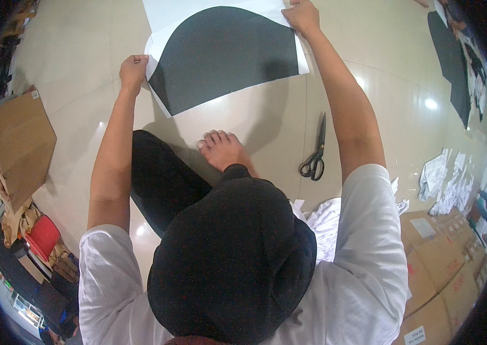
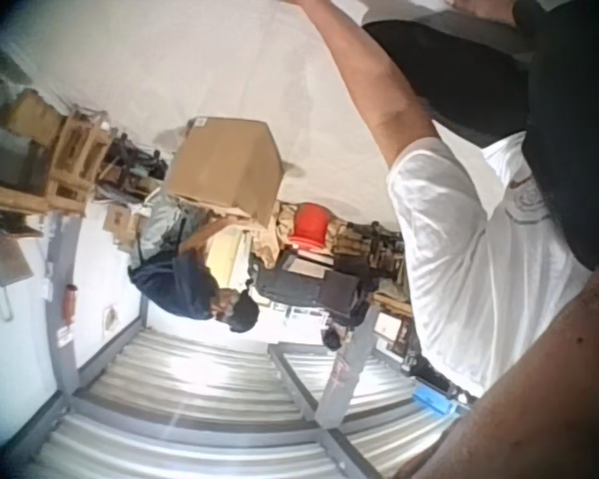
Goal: The person sits on the floor and uses shears to cut a dark fabric piece along a white paper template. They align the template, cut around the edges, and remove the excess fabric to reveal the cut shape.
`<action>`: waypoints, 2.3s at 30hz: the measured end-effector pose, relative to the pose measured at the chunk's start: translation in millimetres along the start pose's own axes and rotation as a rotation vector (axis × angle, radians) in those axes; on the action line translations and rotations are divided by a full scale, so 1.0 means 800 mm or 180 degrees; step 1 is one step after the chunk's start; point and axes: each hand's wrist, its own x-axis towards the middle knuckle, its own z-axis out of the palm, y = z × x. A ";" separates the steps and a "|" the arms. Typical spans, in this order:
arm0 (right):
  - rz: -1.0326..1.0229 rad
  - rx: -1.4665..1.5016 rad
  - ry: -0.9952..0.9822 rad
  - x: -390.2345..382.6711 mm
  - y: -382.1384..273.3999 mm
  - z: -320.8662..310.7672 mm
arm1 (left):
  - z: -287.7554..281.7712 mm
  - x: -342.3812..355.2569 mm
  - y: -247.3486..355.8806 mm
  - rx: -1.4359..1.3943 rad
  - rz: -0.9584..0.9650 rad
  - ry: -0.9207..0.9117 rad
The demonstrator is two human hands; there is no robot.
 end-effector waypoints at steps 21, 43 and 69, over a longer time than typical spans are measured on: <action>-0.0044 0.0156 -0.0104 -0.104 0.003 -0.035 | -0.032 -0.076 -0.021 -0.0860 -0.0346 -0.0890; 0.0202 0.0419 0.0027 -0.131 0.021 -0.039 | -0.023 -0.087 -0.033 -0.0738 -0.0283 -0.1022; 0.0188 0.0431 -0.0338 -0.153 0.017 -0.052 | -0.043 -0.120 -0.021 -0.0721 -0.0594 -0.1701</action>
